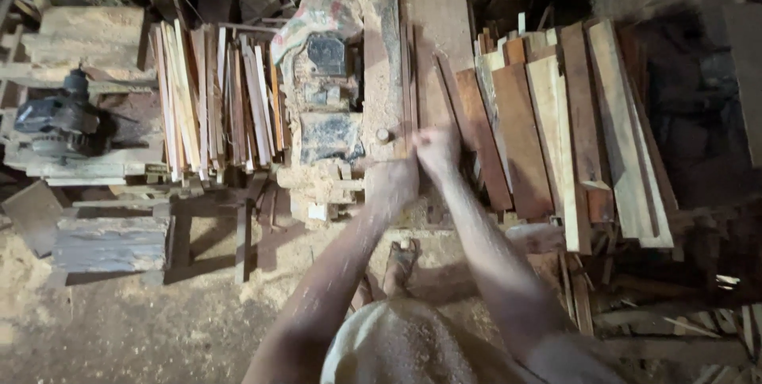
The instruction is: Feeding thin wooden strips into a woodworking machine for processing in a workshop environment.
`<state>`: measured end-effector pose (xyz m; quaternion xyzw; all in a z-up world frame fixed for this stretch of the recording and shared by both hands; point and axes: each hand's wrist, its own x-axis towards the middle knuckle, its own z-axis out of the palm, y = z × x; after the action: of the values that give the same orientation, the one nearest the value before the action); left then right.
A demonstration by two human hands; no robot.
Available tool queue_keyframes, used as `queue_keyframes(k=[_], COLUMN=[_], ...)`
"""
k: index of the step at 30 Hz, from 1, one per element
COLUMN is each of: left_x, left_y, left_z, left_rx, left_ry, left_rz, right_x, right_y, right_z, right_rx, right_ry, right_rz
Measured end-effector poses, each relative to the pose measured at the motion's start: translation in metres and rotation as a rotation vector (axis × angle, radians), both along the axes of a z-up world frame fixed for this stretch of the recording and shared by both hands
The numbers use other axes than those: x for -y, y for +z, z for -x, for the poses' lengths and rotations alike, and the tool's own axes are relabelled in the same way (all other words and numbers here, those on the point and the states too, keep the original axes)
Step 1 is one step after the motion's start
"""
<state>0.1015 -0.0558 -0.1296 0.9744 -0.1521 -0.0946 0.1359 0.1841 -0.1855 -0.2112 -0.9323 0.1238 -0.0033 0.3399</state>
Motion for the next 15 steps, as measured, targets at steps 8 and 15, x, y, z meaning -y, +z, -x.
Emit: queue_keyframes(k=[8,15], left_x=[-0.025,-0.034], left_y=[-0.057,-0.163], left_z=[0.151,0.161], left_rx=[-0.745,-1.079], left_ry=[0.309,0.530], left_rz=[0.609,1.304], right_x=[0.007,0.050], right_y=[0.084,0.111], right_z=[0.214,0.155], right_rx=[-0.270,0.080], right_ry=[0.064,-0.080], right_rz=[-0.158,0.298])
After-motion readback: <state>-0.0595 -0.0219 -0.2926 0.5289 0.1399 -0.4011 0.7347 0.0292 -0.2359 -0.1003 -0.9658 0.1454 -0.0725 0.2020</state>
